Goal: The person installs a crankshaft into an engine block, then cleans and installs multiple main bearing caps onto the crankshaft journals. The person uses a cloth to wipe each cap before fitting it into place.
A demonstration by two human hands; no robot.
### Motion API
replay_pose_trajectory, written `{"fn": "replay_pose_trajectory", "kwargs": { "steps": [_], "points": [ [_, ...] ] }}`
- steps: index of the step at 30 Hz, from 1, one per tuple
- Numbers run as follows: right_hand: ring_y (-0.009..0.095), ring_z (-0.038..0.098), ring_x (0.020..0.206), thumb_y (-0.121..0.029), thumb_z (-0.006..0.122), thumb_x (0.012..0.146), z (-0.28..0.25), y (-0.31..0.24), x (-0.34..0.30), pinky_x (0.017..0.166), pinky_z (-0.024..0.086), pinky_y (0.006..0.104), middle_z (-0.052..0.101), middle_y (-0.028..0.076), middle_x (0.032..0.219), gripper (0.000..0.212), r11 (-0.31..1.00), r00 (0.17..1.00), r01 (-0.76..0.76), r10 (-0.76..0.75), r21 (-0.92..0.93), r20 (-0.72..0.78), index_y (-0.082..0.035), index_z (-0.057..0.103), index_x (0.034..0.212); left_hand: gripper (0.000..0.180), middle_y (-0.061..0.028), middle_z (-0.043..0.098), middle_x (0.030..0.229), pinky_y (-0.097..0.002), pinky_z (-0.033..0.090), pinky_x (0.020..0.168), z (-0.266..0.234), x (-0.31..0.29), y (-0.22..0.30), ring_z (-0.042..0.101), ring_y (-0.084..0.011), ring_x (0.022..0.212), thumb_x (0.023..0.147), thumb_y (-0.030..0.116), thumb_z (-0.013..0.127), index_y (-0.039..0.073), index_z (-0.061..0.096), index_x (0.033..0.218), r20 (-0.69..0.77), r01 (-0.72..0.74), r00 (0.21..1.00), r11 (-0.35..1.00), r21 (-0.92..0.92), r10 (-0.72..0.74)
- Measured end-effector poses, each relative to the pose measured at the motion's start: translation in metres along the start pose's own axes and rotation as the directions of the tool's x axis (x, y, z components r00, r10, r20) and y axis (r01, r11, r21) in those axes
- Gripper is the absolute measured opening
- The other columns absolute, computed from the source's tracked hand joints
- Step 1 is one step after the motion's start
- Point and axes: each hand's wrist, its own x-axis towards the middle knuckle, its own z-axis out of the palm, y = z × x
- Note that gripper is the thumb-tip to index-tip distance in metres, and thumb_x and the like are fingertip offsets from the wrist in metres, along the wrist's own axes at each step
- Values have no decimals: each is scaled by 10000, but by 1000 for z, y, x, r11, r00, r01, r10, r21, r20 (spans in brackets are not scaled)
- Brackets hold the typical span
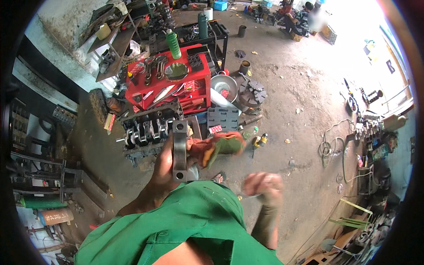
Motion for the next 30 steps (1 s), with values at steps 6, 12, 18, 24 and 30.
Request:
{"fn": "replay_pose_trajectory", "kwargs": {
  "steps": [6, 12, 18, 24, 30],
  "points": [
    [144, 525, 592, -297, 704, 939, 25, -38, 9, 484, 438, 304, 579, 72, 729, 262, 896, 919, 320, -373, -308, -129, -51, 647, 870, 558, -205, 698, 1080, -393, 519, 918, 0, 2, 4, 671, -285, 993, 1056, 497, 368, 20, 654, 1017, 243, 47, 970, 988, -148, -10],
    [243, 667, 796, -162, 648, 965, 104, 6, 46, 702, 550, 362, 682, 168, 899, 193, 765, 831, 491, -555, -416, -39, 31, 632, 972, 781, -169, 693, 976, -417, 504, 894, 21, -5, -14, 655, -286, 900, 1017, 633, 317, -71, 654, 1043, 30, 154, 988, 962, -225, -151],
    [256, 645, 876, -225, 575, 1013, 95, -3, 57, 795, 546, 416, 661, 179, 939, 247, 612, 717, 592, -697, -524, -5, 16, 597, 967, 525, -48, 656, 998, -349, 558, 768, 22, -16, -8, 662, -180, 870, 1029, 551, 422, 80, 609, 1166, -50, -64, 996, 983, 169, 73],
    [271, 652, 772, -302, 553, 1025, 95, -21, 43, 709, 548, 395, 666, 160, 824, 311, 632, 719, 616, -695, -470, 7, -12, 599, 923, 418, -15, 640, 954, -317, 552, 702, 23, -12, -11, 652, -130, 842, 1035, 503, 459, 127, 597, 1155, -23, 17, 1000, 995, -103, -20],
    [267, 683, 759, -163, 727, 864, 82, -75, 43, 693, 561, 398, 692, 174, 1021, 362, 678, 858, 496, -286, -542, 427, -6, 589, 1159, 411, -8, 640, 942, -289, 551, 741, 20, -5, -1, 652, -116, 851, 1049, 478, 443, 106, 597, 1132, 65, 34, 997, 999, -36, -31]
  ]
}}
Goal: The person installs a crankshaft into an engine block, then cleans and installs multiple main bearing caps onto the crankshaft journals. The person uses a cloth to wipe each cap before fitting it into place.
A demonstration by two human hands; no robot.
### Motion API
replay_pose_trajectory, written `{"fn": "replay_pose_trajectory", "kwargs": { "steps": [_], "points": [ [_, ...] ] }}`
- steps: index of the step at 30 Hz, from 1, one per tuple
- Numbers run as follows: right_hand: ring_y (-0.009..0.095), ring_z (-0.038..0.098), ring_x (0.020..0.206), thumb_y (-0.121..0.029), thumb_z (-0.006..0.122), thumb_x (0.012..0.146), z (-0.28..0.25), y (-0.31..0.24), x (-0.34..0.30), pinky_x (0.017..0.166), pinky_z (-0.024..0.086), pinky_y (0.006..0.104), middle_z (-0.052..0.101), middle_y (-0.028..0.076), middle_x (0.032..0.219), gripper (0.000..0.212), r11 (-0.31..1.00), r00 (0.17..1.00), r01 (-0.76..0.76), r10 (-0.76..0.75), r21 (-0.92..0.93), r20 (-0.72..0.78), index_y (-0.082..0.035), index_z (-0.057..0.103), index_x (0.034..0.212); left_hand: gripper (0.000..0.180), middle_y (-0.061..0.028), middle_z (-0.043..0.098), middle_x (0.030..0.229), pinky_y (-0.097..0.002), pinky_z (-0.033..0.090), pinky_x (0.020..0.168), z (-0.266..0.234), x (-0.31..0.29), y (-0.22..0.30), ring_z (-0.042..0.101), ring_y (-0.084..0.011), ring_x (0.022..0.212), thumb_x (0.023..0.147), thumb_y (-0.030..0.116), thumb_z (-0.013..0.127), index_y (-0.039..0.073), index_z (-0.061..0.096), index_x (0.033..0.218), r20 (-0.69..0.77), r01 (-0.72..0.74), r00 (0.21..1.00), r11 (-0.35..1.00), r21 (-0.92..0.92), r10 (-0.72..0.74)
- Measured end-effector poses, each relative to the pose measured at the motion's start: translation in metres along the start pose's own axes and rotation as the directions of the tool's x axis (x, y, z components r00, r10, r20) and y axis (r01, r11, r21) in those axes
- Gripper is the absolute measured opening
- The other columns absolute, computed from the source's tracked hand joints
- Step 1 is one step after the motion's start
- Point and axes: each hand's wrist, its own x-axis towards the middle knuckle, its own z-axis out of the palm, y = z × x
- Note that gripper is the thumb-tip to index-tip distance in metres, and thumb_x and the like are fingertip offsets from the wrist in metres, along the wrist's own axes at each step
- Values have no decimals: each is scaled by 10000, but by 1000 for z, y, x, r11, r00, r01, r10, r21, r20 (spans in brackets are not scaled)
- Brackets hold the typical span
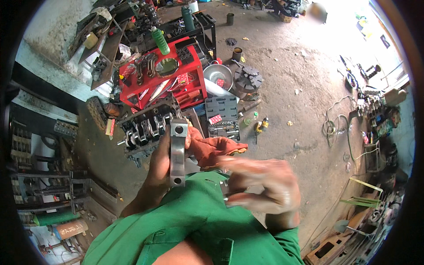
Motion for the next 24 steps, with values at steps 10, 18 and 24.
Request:
{"fn": "replay_pose_trajectory", "kwargs": {
  "steps": [10, 18, 24],
  "points": [
    [286, 605, 562, -70, 586, 864, 23, 41, -2, 572, 480, 444, 579, 98, 736, 754, 793, 725, -78, 461, -604, 512, -285, 346, 1545, 469, -37, 658, 1059, -273, 543, 798, 6, -2, 10, 652, -110, 915, 1046, 479, 458, 77, 599, 1242, 25, 140, 989, 965, 222, -149],
    [269, 694, 889, -90, 721, 838, 7, 25, 3, 784, 542, 392, 646, 136, 1276, 778, 983, 655, -169, 54, 76, 754, -164, 389, 1538, 480, 8, 627, 915, -251, 517, 627, 8, -8, 2, 598, -75, 730, 1022, 547, 464, 107, 623, 1130, 57, 135, 987, 970, 204, -150],
    [279, 660, 694, -128, 692, 843, 9, 25, 9, 653, 544, 391, 654, 69, 780, 827, 897, 665, -168, 408, -408, 625, -345, 328, 1553, 465, -29, 603, 1098, -307, 515, 882, 3, -16, 6, 585, -108, 1005, 1037, 366, 530, 112, 457, 1420, 271, -290, 952, 721, 630, 146]
  ]
}}
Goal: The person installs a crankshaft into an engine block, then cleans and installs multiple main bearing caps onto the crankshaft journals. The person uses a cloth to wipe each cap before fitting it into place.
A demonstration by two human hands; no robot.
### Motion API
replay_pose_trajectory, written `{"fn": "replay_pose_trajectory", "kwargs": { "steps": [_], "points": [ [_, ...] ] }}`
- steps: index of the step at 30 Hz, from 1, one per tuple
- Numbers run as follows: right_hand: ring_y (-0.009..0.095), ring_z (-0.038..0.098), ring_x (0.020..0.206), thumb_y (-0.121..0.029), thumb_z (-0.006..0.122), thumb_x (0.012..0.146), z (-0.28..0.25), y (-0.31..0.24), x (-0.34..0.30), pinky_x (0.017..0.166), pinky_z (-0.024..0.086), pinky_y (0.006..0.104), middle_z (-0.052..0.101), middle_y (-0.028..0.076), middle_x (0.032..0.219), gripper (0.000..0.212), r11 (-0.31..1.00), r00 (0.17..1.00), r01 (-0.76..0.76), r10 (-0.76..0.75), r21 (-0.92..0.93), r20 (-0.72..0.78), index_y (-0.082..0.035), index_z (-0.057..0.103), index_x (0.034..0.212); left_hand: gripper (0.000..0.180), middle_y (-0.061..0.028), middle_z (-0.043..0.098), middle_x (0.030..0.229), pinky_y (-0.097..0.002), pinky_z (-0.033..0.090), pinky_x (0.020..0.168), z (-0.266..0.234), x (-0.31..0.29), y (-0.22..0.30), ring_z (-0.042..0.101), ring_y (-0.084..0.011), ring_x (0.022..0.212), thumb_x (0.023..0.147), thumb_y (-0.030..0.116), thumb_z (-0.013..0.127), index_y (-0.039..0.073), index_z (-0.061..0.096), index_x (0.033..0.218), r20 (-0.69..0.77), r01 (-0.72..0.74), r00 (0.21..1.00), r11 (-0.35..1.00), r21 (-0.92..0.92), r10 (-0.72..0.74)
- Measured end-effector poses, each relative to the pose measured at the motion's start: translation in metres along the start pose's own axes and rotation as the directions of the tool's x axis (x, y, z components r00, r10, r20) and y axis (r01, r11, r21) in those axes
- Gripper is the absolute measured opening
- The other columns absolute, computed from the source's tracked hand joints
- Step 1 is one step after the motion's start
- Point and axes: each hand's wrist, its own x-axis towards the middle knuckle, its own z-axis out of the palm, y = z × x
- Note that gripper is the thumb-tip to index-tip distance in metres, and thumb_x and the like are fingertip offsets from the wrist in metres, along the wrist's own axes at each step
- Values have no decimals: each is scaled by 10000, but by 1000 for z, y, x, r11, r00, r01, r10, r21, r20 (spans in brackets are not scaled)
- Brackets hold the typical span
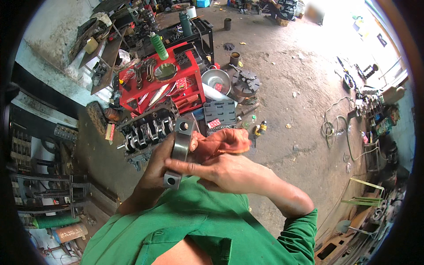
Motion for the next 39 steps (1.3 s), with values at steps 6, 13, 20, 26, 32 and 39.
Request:
{"fn": "replay_pose_trajectory", "kwargs": {
  "steps": [6, 13, 20, 26, 32, 39],
  "points": [
    [265, 666, 782, -94, 690, 811, -5, 27, 5, 658, 564, 385, 661, 50, 849, 794, 762, 934, -168, -79, -625, -348, -294, 398, 1521, 634, -20, 575, 1153, -370, 512, 939, 9, -5, -17, 601, -153, 1053, 907, 399, 692, 106, 464, 1422, -138, 177, 955, 880, -441, -262],
    [276, 721, 751, -63, 824, 716, 1, 3, -9, 629, 579, 327, 746, 122, 933, 393, 954, 445, 1, -269, -300, -854, 32, 689, 1072, 597, 5, 592, 1134, -333, 496, 925, -3, -1, -30, 613, -135, 1032, 918, 447, 689, 124, 481, 1375, -80, 251, 888, 623, -741, -453],
    [279, 691, 835, -113, 772, 701, 39, -9, 28, 705, 559, 359, 717, 126, 928, 317, 922, 534, 215, -388, -323, -752, 24, 699, 977, 474, -33, 648, 1098, -313, 532, 825, 12, -1, -33, 643, -136, 935, 1074, 475, 348, 94, 567, 1249, -140, 85, 943, 626, -776, -302],
    [237, 674, 845, -166, 676, 714, 48, -8, 30, 710, 532, 343, 700, 98, 943, 324, 897, 649, 151, -406, -415, -643, -2, 709, 992, 346, 1, 604, 898, -261, 503, 721, 6, -2, -35, 599, -96, 801, 1055, 402, 450, 94, 606, 1043, -177, 67, 924, 597, -799, -340],
    [231, 682, 843, -163, 672, 729, 52, -6, 34, 713, 532, 333, 702, 98, 963, 323, 904, 652, 158, -398, -398, -645, -6, 708, 1008, 392, 8, 597, 893, -249, 485, 713, 5, -4, -32, 585, -92, 783, 1056, 451, 439, 98, 608, 1031, -178, 67, 930, 627, -776, -321],
    [232, 685, 848, -132, 728, 747, 59, -10, 35, 716, 538, 335, 703, 95, 952, 293, 921, 634, 148, -368, -361, -680, -3, 709, 1009, 410, 17, 584, 891, -241, 463, 712, 6, -6, -21, 574, -77, 784, 1063, 468, 415, 107, 607, 1032, -239, 77, 906, 691, -719, -349]
  ]
}}
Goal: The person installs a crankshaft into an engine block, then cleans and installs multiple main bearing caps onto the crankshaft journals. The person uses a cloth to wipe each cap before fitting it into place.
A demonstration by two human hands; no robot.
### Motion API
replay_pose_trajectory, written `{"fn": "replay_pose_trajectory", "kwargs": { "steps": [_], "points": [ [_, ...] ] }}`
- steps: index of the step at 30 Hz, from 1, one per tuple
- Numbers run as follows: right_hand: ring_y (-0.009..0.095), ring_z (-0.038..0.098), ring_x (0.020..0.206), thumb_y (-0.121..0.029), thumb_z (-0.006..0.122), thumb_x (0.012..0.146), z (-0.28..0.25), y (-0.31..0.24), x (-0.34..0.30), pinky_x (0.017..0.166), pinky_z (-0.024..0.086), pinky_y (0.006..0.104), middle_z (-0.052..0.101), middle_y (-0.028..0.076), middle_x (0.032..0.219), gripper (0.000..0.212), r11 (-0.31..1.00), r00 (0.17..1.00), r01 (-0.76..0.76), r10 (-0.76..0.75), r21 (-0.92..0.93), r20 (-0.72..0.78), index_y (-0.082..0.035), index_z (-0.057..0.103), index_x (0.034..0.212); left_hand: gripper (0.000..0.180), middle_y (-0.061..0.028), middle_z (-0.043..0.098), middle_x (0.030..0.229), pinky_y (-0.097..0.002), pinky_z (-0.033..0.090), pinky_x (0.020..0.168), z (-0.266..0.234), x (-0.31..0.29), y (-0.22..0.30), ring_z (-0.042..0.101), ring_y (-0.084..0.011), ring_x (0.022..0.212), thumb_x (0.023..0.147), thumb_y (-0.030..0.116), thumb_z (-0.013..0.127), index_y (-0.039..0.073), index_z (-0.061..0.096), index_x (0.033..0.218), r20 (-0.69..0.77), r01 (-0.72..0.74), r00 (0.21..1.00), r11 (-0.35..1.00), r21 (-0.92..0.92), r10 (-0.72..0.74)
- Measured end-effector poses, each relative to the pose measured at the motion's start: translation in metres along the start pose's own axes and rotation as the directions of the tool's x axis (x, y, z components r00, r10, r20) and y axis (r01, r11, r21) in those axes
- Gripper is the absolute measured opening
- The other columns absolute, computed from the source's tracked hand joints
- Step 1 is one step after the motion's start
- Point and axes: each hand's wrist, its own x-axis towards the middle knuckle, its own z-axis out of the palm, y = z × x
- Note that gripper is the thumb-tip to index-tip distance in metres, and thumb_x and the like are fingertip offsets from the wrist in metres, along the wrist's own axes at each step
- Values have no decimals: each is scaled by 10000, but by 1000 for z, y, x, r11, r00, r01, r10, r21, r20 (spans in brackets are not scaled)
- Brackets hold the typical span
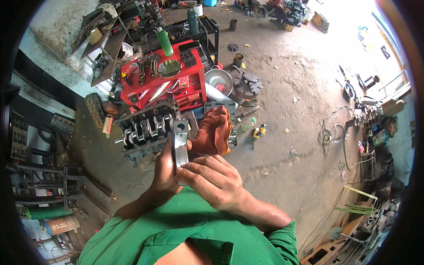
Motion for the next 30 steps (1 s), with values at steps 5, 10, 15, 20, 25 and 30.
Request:
{"fn": "replay_pose_trajectory", "kwargs": {
  "steps": [5, 10, 15, 20, 25, 30],
  "points": [
    [237, 667, 919, -131, 790, 760, 1, -8, 0, 752, 548, 338, 680, 118, 1050, 317, 962, 978, -209, 202, 176, 54, -3, 701, 1036, 480, 6, 582, 880, -251, 483, 706, 2, -4, 0, 592, -105, 790, 1043, 538, 408, 97, 592, 1081, 43, -65, 997, 998, 18, 65],
    [151, 630, 996, -205, 836, 811, 14, -21, -8, 911, 537, 308, 670, 74, 1176, 475, 153, 618, -562, 731, 813, 290, 15, 647, 1188, 457, -25, 589, 1056, -286, 487, 853, -1, -7, 5, 582, -117, 944, 1071, 453, 354, 65, 532, 1236, -23, -237, 970, 962, 133, 242],
    [144, 640, 1029, -190, 829, 821, 16, -22, -21, 930, 514, 310, 696, 114, 1137, 506, -7, 518, -692, 692, 722, 503, 44, 651, 1233, 454, -69, 507, 1163, -318, 380, 983, -2, -4, 9, 489, -144, 1076, 1073, 423, 348, 15, 481, 1221, 205, -604, 788, 664, 441, 581],
    [136, 646, 989, -191, 832, 818, 13, -24, -22, 905, 510, 300, 709, 111, 1078, 451, 128, 548, -733, 693, 668, 469, 46, 693, 1176, 485, -105, 474, 1181, -333, 382, 968, -8, -7, 13, 468, -178, 1093, 1066, 423, 312, -11, 458, 1225, 306, -602, 796, 639, 478, 522],
    [135, 644, 984, -203, 841, 811, 15, -28, -20, 889, 518, 308, 710, 101, 1050, 463, 63, 509, -741, 702, 668, 498, 45, 689, 1171, 470, -119, 472, 1164, -350, 386, 965, -10, -8, 17, 472, -197, 1093, 1066, 389, 314, -28, 469, 1218, 386, -663, 744, 526, 533, 545],
    [153, 649, 965, -262, 743, 910, 22, -22, -31, 859, 525, 313, 698, 92, 1063, 385, -80, 452, -702, 719, 708, 529, 22, 661, 1156, 473, -103, 536, 1147, -328, 415, 968, -8, -10, 7, 530, -185, 1065, 1088, 367, 303, -16, 510, 1273, 130, -458, 889, 839, 293, 440]
  ]
}}
